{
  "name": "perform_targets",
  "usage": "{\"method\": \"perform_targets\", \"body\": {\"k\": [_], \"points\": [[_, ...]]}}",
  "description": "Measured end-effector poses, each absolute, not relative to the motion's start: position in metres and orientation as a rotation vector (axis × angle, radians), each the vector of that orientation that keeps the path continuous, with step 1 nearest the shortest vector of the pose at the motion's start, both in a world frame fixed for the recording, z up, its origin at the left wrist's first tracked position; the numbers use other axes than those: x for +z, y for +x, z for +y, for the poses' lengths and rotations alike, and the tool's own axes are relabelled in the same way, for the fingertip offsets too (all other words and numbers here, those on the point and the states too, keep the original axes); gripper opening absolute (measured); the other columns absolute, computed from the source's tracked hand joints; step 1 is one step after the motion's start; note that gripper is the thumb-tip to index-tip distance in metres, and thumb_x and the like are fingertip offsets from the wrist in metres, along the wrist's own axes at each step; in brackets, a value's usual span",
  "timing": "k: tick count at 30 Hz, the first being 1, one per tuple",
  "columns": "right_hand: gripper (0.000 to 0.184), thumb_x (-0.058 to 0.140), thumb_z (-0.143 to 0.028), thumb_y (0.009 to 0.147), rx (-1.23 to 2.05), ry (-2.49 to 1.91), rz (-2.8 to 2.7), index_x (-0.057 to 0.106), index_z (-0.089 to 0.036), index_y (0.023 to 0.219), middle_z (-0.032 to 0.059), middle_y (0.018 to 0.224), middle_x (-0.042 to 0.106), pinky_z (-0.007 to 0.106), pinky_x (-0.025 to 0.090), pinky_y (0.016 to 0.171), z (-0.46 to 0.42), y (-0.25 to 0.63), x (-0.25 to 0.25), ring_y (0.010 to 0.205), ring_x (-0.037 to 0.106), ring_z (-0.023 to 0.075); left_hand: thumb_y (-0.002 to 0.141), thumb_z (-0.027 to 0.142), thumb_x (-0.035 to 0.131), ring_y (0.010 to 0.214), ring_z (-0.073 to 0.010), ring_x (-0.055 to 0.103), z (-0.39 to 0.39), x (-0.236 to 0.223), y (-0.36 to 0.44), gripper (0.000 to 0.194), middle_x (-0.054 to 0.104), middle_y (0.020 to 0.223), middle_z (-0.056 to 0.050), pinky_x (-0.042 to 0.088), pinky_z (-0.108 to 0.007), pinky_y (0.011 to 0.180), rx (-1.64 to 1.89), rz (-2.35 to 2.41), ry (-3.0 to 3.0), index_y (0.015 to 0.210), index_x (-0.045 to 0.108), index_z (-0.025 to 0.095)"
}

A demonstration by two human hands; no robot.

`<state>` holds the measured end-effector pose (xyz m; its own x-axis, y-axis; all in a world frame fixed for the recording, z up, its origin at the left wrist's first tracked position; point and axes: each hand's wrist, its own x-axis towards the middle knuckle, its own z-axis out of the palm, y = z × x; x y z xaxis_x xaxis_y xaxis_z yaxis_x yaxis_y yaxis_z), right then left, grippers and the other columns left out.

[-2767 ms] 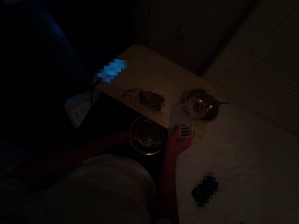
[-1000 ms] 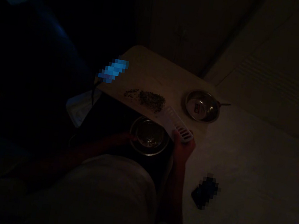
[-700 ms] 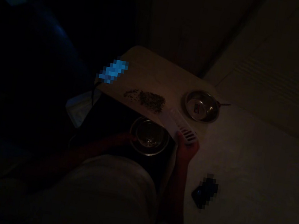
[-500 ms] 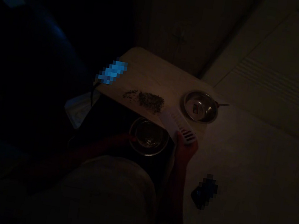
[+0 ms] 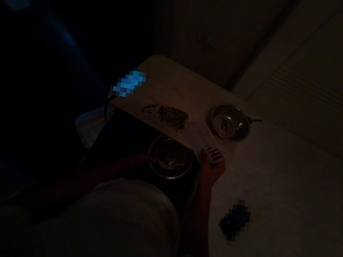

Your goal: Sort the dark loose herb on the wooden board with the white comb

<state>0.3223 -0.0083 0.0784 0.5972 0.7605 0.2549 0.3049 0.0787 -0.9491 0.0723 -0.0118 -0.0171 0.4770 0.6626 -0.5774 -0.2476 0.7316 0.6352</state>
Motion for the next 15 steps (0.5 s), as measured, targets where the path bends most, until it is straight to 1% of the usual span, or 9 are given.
{"method": "perform_targets", "body": {"k": [5, 10, 15], "points": [[0.029, 0.076, -0.035, 0.068, 0.483, -1.479, -0.945, 0.065, -0.012, 0.082, 0.0054, 0.079, 0.067, 0.032, 0.053, 0.069, -0.0077, 0.3173, 0.0764, 0.071, 0.062, 0.0159, 0.055, 0.025, 0.084, 0.106, -0.0328, 0.067, -0.0123, -0.0207, 0.0712, 0.043, 0.076, 0.098, -0.011, 0.047, -0.047, 0.099, 0.579, 0.887, 0.518, 0.094, 0.070, 0.013], [0.029, 0.076, -0.035, 0.068, 0.477, -1.498, -0.944, 0.065, -0.012, 0.082, 0.0061, 0.080, 0.067, 0.033, 0.053, 0.071, -0.0077, 0.3174, 0.0757, 0.072, 0.062, 0.0163, 0.050, 0.023, 0.087, 0.104, -0.0324, 0.067, -0.0123, -0.0260, 0.0720, 0.054, 0.076, 0.102, -0.011, 0.047, -0.048, 0.099, 0.621, 0.899, 0.499, 0.101, 0.069, 0.013], [0.028, 0.077, -0.032, 0.067, 0.437, -1.491, -0.867, 0.064, -0.013, 0.081, 0.0043, 0.079, 0.066, 0.032, 0.052, 0.070, -0.0085, 0.3183, 0.0739, 0.071, 0.061, 0.0160, 0.053, 0.023, 0.086, 0.108, -0.0328, 0.066, -0.0124, -0.0232, 0.0725, 0.052, 0.076, 0.102, -0.011, 0.048, -0.047, 0.099, 0.628, 0.886, 0.500, 0.101, 0.069, 0.014]]}}
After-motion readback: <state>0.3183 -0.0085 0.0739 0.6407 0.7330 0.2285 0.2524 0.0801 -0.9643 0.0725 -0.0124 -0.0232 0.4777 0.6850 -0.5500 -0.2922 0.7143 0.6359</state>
